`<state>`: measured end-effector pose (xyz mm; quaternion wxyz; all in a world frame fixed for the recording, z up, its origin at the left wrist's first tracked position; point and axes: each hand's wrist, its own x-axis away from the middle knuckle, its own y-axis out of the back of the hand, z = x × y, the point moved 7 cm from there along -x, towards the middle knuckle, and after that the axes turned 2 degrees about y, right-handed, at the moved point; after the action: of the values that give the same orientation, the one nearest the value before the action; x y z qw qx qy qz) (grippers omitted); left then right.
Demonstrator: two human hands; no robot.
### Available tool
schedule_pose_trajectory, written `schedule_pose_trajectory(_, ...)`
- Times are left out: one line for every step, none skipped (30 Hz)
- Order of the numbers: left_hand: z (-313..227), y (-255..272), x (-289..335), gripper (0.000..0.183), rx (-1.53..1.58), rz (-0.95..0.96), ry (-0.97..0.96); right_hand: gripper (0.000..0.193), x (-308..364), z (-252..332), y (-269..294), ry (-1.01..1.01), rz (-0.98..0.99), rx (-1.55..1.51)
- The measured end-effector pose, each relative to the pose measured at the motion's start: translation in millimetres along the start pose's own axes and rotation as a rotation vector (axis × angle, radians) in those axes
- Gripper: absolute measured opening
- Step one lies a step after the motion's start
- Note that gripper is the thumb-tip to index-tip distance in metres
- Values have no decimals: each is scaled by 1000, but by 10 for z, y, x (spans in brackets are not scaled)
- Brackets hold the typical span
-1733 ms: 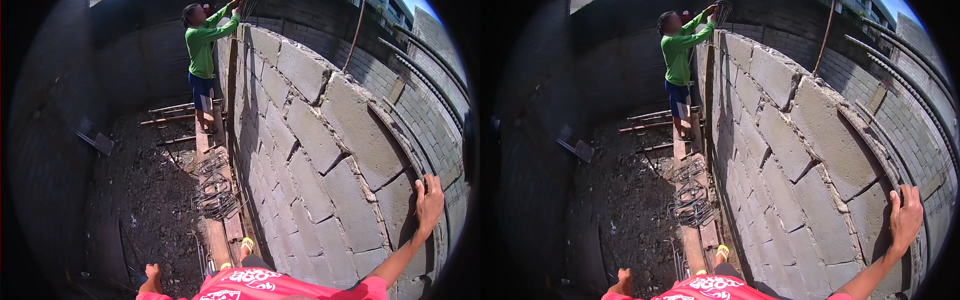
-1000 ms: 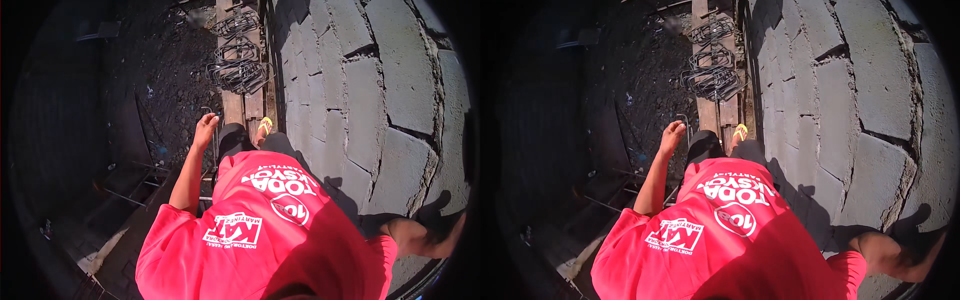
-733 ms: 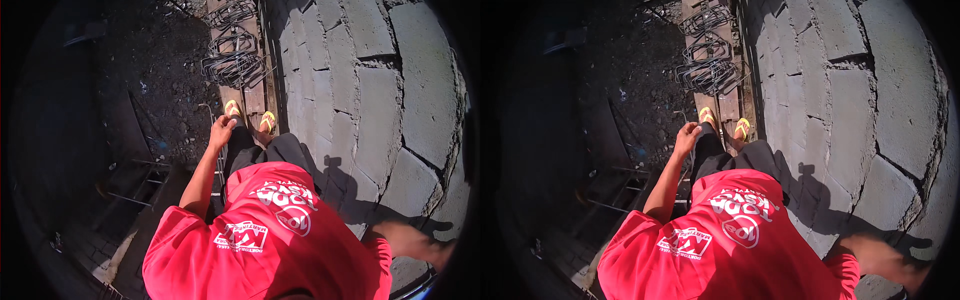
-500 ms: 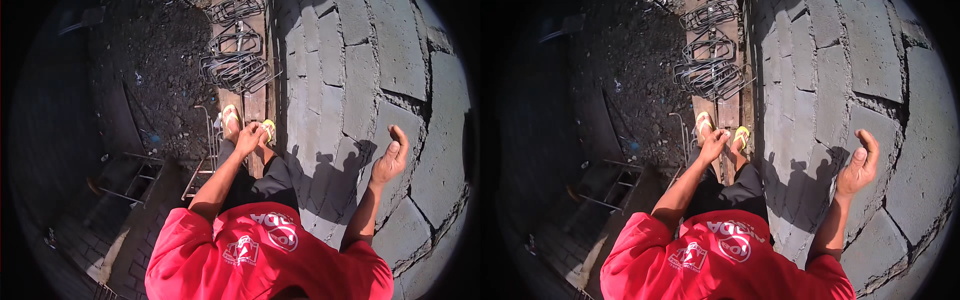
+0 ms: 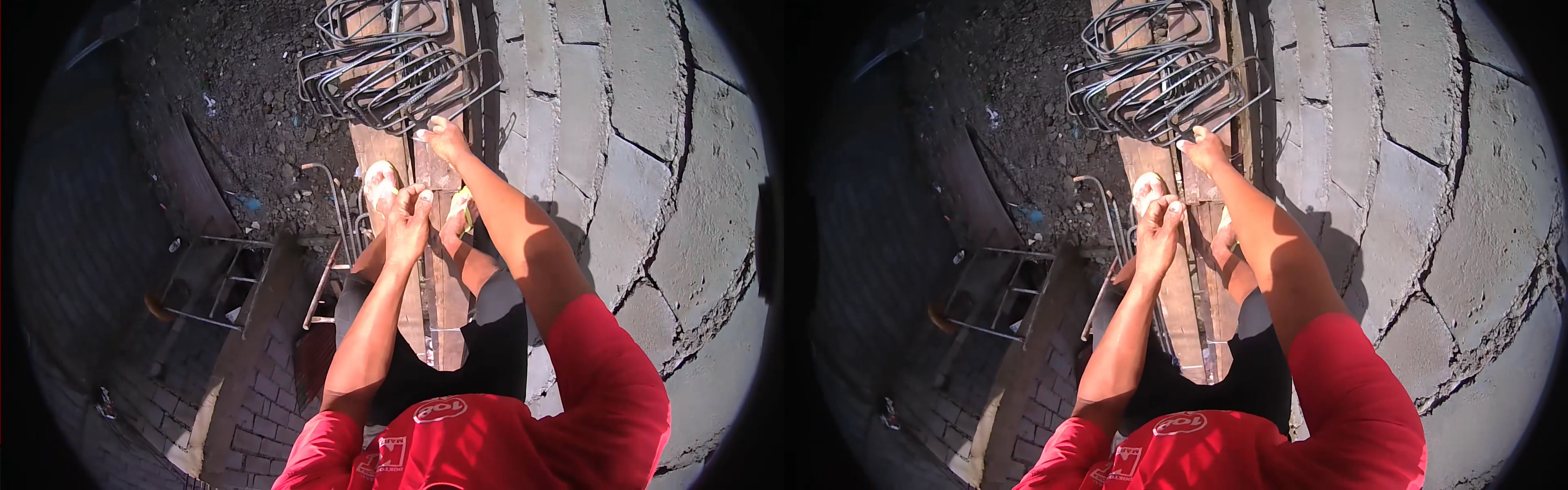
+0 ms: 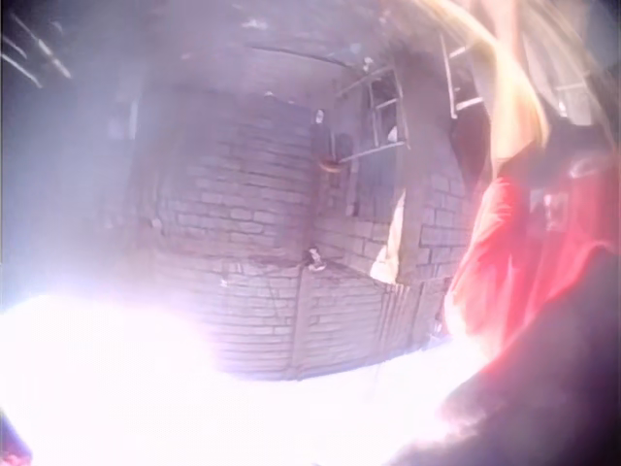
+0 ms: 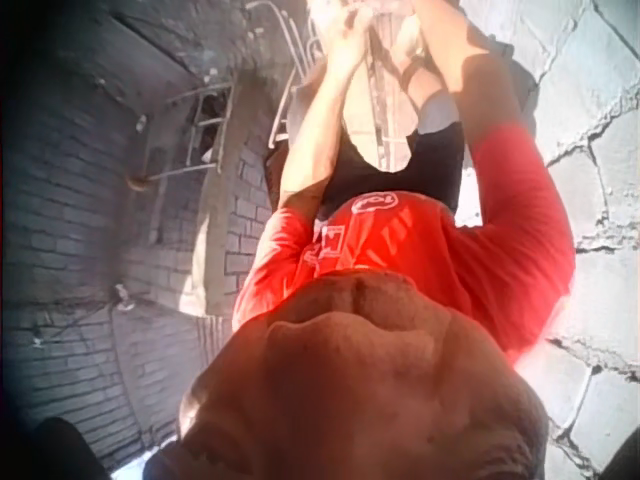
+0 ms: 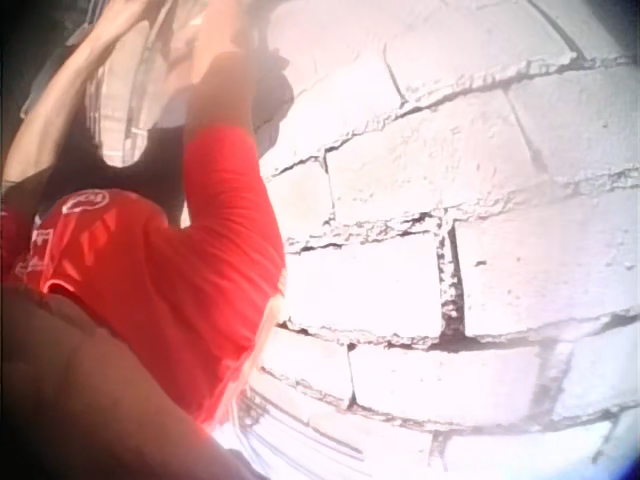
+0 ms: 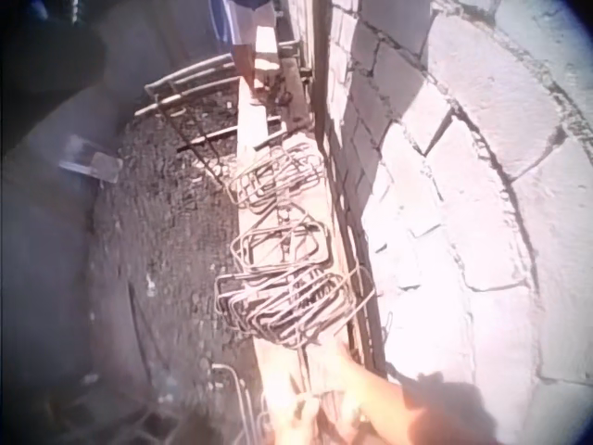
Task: The person picks up rebar stirrups from a wooden beam, places them over vertical rebar rods on top of a concrete block wall, and secures them in place using wire ties.
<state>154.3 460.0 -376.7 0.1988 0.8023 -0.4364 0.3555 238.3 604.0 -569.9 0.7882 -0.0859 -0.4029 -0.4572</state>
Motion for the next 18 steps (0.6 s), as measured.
schedule_pose_trajectory(-23, -157, -75, 27, -49, 14, 54, 76, -276, -124, 170, -17, -76, 52)
schedule_pose_trajectory(-44, -49, -112, 27, 22, -6, 90, 74, -352, -62, -85, -47, -50, 38)
schedule_pose_trajectory(-68, 220, -172, 32, 11, -47, -18, 72, -352, 144, -471, -69, -4, 9)
schedule_pose_trajectory(-99, 258, -217, 33, 26, -49, -39, 72, -402, 165, -601, -78, 6, 6)
schedule_pose_trajectory(-195, 220, -278, 33, 48, -40, -68, 70, -479, 167, -607, -87, -23, 198)
schedule_pose_trajectory(-262, 163, -312, 33, 111, -41, -88, 68, -540, 105, -535, -102, -56, 400)
schedule_pose_trajectory(-329, 104, -367, 34, 178, -38, -111, 60, -601, 30, -461, -129, -47, 247)
schedule_pose_trajectory(-323, 178, -439, 35, 136, -44, -99, 53, -549, 46, -439, -47, -145, 230)
schedule_pose_trajectory(-340, 181, -452, 35, 151, -55, -74, 46, -468, 64, -361, 38, -248, 216)
schedule_pose_trajectory(-309, 194, -467, 36, 98, -63, -58, 38, -338, -54, -298, 3, -199, 103)
schedule_pose_trajectory(-280, 298, -488, 36, 34, -87, -52, 33, -68, 93, -278, 215, -354, 73)
schedule_pose_trajectory(-231, 280, -504, 36, 43, -84, -58, 28, 38, 24, -175, 229, -336, 86)
schedule_pose_trajectory(-148, 303, -504, 37, 72, -91, -43, 28, 239, 26, -66, 321, -373, 35)
schedule_pose_trajectory(-121, 297, -511, 38, 104, -102, -33, 34, 405, -26, 147, 296, -460, 32)
schedule_pose_trajectory(-95, 240, -493, 40, -4, -41, 3, 42, 606, 60, 351, 336, -506, -32)
schedule_pose_trajectory(-141, 120, -465, 45, -130, 33, 4, 48, 730, 114, 585, 342, -556, -121)
schedule_pose_trajectory(-172, -21, -433, 50, -252, 111, 5, 50, 814, 76, 790, 324, -565, -271)
schedule_pose_trajectory(-181, -149, -403, 53, -280, 172, 18, 51, 926, 63, 956, 243, -591, -277)
